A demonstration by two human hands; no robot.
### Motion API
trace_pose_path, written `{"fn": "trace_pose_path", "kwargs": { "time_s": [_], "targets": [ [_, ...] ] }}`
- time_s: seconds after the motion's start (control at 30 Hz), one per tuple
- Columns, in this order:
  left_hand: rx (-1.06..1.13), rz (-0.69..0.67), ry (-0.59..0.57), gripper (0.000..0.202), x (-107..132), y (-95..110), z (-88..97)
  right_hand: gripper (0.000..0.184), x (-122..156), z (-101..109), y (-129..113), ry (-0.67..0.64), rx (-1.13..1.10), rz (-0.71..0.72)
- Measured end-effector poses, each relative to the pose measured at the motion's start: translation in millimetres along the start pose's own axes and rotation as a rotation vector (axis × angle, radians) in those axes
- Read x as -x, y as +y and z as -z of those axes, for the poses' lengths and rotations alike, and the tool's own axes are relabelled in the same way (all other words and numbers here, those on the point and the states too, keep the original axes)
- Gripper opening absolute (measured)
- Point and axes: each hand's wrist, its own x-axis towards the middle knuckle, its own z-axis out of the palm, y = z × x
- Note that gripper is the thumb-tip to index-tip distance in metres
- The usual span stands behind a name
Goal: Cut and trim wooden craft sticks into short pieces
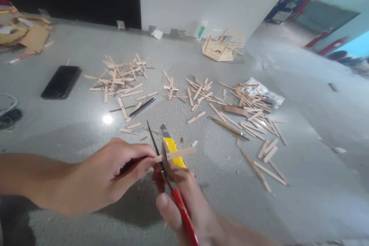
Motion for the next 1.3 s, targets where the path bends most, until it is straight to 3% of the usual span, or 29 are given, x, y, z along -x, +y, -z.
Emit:
{"fn": "trace_pose_path", "kwargs": {
  "time_s": [0.2,0.63,1.0,1.3],
  "targets": [
    [0.044,0.006,-0.016,0.032,0,0,-1.0,0.036,12,-4,13,0.11,0.012,-0.07],
    [0.049,-0.032,-0.021,0.029,0,-3,-2.0,0.038,24,-6,21,0.104,-0.091,-0.206],
    [0.061,-0.044,0.006,0.031,1,-2,-3.8,0.028,18,-9,16,0.149,-0.091,-0.165],
    [0.057,-0.051,0.011,0.029,0,-3,-4.7,0.035,14,-14,15,0.131,-0.101,-0.174]
  ]
}}
